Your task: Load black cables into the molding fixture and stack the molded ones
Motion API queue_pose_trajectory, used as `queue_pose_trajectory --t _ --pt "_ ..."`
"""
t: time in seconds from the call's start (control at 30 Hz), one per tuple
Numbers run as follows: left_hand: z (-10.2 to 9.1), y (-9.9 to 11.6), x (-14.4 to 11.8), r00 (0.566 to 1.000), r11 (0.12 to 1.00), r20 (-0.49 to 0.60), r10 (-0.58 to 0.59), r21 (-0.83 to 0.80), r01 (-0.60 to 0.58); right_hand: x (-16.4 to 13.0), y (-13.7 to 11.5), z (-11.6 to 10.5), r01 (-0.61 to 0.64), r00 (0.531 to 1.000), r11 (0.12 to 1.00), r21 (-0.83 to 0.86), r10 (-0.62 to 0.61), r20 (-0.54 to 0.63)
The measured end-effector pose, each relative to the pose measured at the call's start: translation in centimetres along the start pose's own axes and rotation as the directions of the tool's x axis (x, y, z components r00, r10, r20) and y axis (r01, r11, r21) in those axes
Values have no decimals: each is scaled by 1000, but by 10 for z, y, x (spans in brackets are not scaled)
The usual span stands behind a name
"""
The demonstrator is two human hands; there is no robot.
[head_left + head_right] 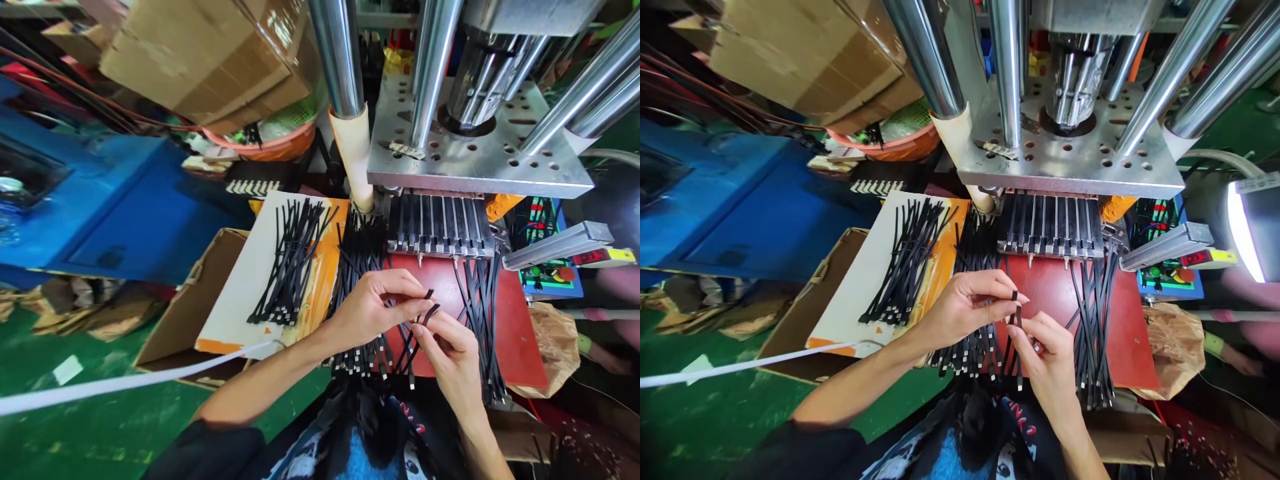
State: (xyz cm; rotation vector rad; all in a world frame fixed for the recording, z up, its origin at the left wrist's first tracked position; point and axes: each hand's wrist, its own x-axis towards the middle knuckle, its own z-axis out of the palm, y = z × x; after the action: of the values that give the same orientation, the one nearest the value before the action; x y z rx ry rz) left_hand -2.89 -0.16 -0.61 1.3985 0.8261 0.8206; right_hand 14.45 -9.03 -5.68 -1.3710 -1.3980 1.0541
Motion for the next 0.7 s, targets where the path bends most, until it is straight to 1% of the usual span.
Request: queue_pose_trajectory --t 0.1,0.2,0.3,0.37,0.4,0.43,0.47,0.5,0.53,0.57,0.6,0.63,0.7 --pt "-4 1 0 999 1000 13 29 -2 -29 4 -2 2 -25 999 998 62 23 27" --pt "-6 2 1 999 999 21 39 33 -40 9 -4 0 -70 996 994 83 65 61" --pt "-5 2 4 996 985 14 93 141 -94 14 -3 1 -95 993 992 80 88 83" --pt "-4 -1 10 985 955 -1 170 248 -165 13 2 6 -121 992 991 64 117 54" --pt "-5 -3 14 975 930 -23 221 305 -204 10 5 9 -142 989 988 55 140 44" --pt "-7 -6 21 957 899 -59 282 364 -243 6 8 12 -176 983 983 54 172 66" --pt "-10 -11 28 931 863 -103 349 423 -277 2 11 13 -224 968 972 66 215 126" --pt "-14 -17 38 900 822 -141 411 484 -299 -2 13 13 -283 941 955 87 259 216" --pt "-18 -23 49 873 782 -168 458 542 -306 -5 13 9 -339 902 935 101 293 317" --pt "-24 -30 61 855 749 -185 484 593 -296 -4 12 3 -377 860 922 89 313 403" --pt "-29 -37 75 850 723 -192 491 634 -275 0 9 -7 -381 835 923 54 318 448" --pt "-34 -44 90 853 705 -197 482 666 -245 9 4 -19 -345 838 939 0 308 450" --pt "-42 -57 119 869 690 -210 447 700 -186 40 -7 -47 -185 906 974 -130 220 362"
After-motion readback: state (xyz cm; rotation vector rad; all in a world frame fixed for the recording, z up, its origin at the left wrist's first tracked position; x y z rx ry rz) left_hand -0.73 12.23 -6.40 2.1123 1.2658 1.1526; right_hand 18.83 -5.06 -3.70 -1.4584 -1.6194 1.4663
